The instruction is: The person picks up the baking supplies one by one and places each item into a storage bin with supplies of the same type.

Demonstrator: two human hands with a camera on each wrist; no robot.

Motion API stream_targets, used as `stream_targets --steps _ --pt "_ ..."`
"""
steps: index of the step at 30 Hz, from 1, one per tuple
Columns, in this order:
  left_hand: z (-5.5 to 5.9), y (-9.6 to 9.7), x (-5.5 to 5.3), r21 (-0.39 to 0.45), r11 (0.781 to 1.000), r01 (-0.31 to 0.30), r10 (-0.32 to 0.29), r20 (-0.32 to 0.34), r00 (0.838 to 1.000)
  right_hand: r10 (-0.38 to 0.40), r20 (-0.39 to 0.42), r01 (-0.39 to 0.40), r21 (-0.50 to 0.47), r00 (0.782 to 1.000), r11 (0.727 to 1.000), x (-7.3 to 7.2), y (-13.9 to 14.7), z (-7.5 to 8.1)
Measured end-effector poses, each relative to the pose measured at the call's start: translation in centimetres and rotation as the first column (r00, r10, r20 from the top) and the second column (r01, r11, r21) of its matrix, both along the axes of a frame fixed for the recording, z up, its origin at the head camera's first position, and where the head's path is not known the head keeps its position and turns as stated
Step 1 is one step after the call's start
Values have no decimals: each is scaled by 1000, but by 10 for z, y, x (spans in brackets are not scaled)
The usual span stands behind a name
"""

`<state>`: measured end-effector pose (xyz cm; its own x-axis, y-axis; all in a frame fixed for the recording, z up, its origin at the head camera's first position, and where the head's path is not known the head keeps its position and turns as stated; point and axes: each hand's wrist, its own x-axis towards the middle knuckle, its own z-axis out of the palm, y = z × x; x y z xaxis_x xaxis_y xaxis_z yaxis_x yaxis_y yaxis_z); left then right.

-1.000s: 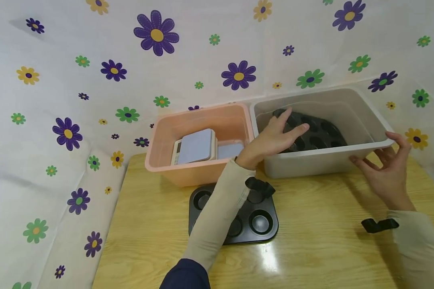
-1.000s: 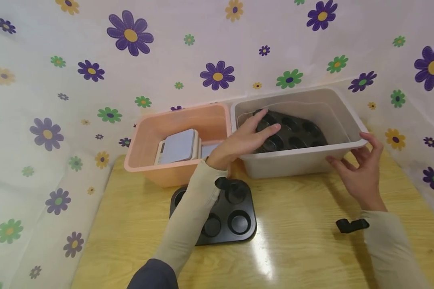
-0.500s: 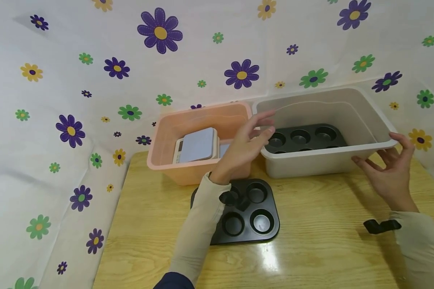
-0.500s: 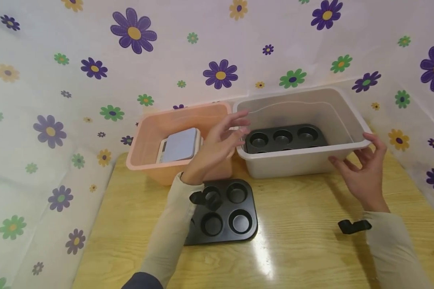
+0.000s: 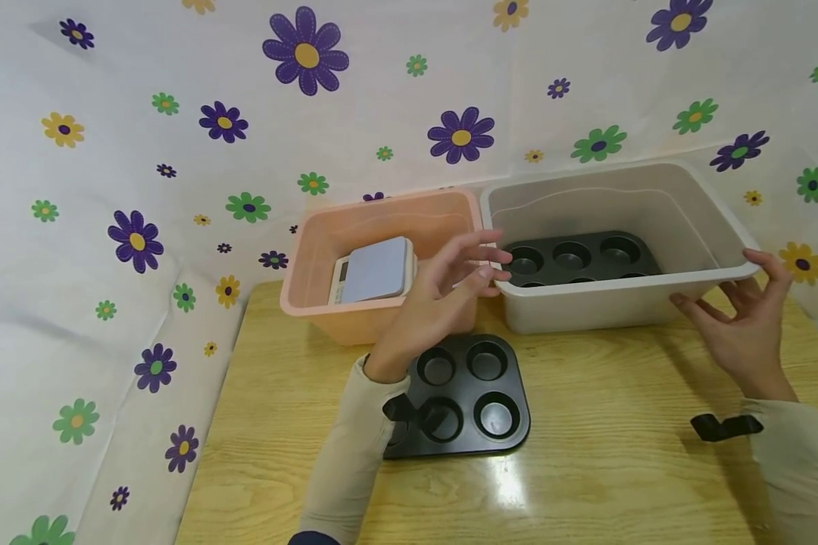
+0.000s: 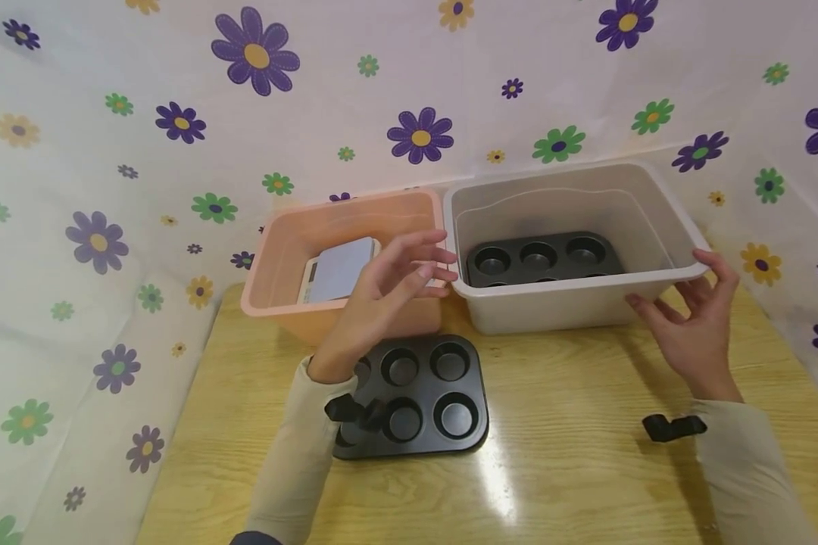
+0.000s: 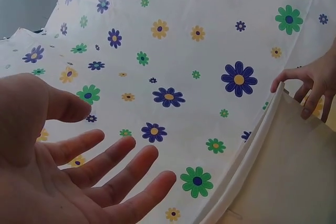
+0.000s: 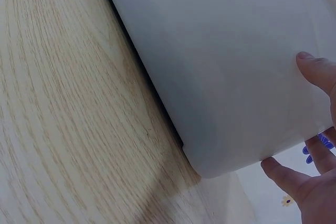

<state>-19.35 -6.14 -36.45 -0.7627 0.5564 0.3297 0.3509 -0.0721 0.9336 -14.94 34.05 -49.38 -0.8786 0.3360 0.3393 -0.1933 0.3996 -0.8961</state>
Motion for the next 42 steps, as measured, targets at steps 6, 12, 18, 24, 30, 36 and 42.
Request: stream_targets --steps 6,12,18,24,30,36,42 --pt "-13 -11 6 -28 1000 6 -6 -22 1000 20 -28 -22 -81 999 996 -1 0 -2" --pt "-19 -22 12 -70 997 -22 21 -21 1000 29 -54 -34 -95 998 995 -1 2 -3" --pt "-26 -35 24 -72 997 -31 33 23 999 28 -55 -31 -66 998 997 -1 1 -3" --pt "-43 -50 39 -85 995 -49 52 30 998 12 -42 -12 1 999 1000 -1 2 -4" --pt "-61 -63 50 -103 991 -83 90 68 994 19 -35 -18 22 999 1000 -3 2 -3" --pt "-79 -75 59 -148 981 -127 142 99 985 28 -44 -28 10 999 1000 -3 3 -4" --pt "-98 -89 67 -175 967 -185 212 146 966 50 -67 -51 -16 996 999 -3 2 -5"
